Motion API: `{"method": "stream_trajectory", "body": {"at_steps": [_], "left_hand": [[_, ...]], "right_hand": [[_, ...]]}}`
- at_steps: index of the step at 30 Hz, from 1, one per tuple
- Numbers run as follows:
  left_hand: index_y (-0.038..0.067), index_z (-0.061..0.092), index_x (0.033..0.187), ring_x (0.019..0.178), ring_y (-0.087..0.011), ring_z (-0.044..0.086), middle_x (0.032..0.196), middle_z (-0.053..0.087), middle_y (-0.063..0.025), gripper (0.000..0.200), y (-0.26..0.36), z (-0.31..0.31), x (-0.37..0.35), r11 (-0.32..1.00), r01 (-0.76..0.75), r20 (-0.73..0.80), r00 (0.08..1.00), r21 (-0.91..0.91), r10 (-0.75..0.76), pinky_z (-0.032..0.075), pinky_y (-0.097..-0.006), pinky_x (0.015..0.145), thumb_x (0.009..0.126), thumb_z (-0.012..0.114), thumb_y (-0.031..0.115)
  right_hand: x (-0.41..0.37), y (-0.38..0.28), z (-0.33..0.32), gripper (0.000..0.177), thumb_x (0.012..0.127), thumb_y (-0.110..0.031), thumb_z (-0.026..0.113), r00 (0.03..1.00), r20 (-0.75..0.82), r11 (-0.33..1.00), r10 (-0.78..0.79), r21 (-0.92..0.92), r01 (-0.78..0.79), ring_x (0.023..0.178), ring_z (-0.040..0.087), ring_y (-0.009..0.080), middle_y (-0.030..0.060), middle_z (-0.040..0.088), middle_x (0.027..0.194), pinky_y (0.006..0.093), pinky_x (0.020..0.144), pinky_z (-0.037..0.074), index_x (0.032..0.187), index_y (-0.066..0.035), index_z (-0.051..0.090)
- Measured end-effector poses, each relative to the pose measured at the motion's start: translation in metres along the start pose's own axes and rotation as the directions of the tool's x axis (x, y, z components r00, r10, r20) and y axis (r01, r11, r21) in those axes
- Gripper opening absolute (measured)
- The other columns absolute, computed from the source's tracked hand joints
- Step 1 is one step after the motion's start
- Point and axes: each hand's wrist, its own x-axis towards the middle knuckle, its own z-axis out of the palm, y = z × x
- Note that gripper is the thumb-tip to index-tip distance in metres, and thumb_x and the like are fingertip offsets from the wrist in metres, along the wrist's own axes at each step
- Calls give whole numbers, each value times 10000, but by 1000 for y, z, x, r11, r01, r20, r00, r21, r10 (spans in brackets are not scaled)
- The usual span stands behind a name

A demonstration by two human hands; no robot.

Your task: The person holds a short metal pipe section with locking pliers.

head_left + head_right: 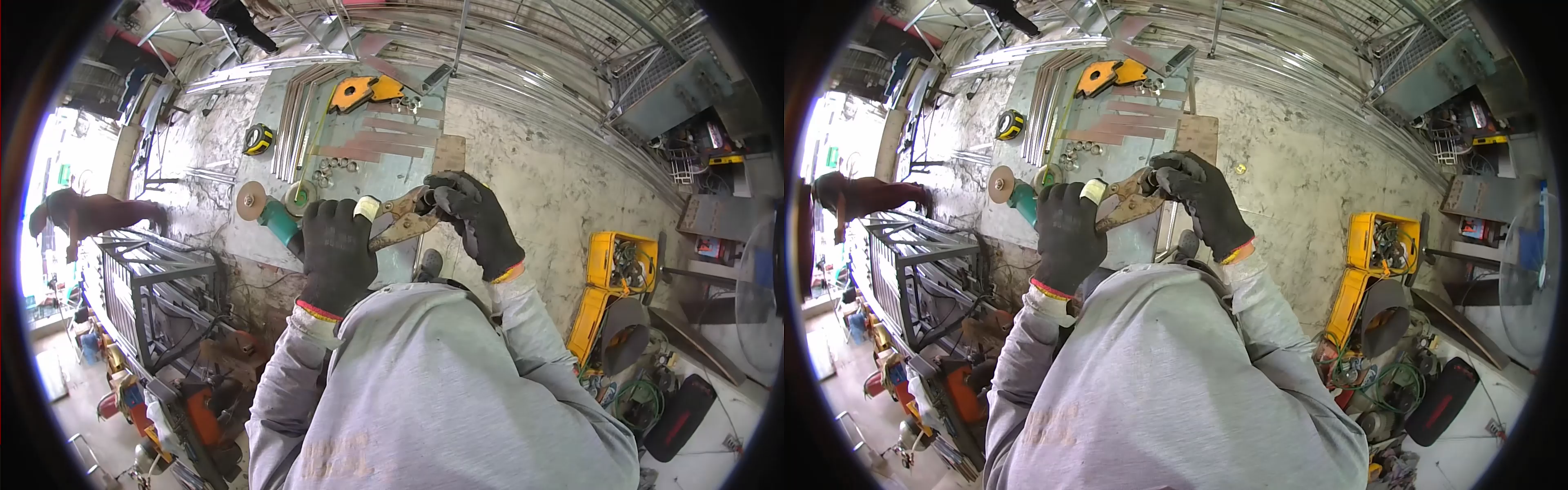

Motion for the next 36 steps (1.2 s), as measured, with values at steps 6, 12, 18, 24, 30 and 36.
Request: {"method": "stream_trajectory", "body": {"at_steps": [6, 12, 18, 24, 30, 36], "left_hand": [[31, 755, 1053, 1204, -395, 576, 1175, 650, -144, 366, -19, -17, 12, 970, -244, -39, 969, -3, 243, 405, -589, 1193, 698, 785, 116], [66, 715, 1264, 1203, -402, 595, 1193, 646, -139, 667, -37, -33, 28, 916, -389, -39, 921, -96, 387, 415, -591, 1217, 603, 801, 69], [66, 728, 1224, 1205, -383, 592, 1196, 653, -130, 591, -34, -49, 34, 886, -448, -24, 893, -116, 449, 411, -579, 1223, 635, 784, 72], [76, 731, 1229, 1181, -386, 602, 1178, 662, -125, 598, -35, -47, 28, 894, -429, -52, 903, -132, 426, 450, -566, 1133, 634, 788, 84], [58, 717, 1218, 1136, -380, 596, 1135, 638, -126, 566, -26, -39, 15, 939, -325, -111, 943, -115, 313, 466, -567, 1084, 656, 780, 75], [33, 691, 1157, 1081, -389, 586, 1130, 610, -143, 526, 6, -17, 11, 977, -188, -258, 953, -104, 156, 469, -570, 1017, 642, 789, 86]], "right_hand": [[7, -27, -20, 525, 1054, -215, 693, 990, 140, 973, 17, -231, 15, 989, 673, 129, 50, 745, 1177, 292, 961, 556, 1524, 12, 630], [16, -54, -28, 696, 1038, -11, 609, 844, 537, 946, 15, -280, 161, 817, 546, 127, -9, 649, 913, 326, 803, 537, 1712, -77, 449], [19, -85, -10, 681, 1055, -82, 661, 808, 560, 727, 182, -630, 273, 766, 541, 109, 24, 680, 885, 314, 757, 518, 1707, -127, 469], [16, -93, -3, 648, 1060, -71, 647, 798, 576, 735, 181, -618, 279, 722, 459, 70, -61, 535, 775, 276, 716, 482, 1688, -56, 484], [20, -43, -13, 673, 1154, -437, 578, 856, 511, 927, -81, -277, 253, 952, 644, 162, 66, 700, 1039, 339, 921, 544, 1617, 47, 519], [-4, 19, 68, 863, 1126, -755, 323, 980, -173, 768, -102, 612, 188, 1295, 670, 444, 229, 732, 1305, 608, 1189, 488, 1371, 11, 636]]}}
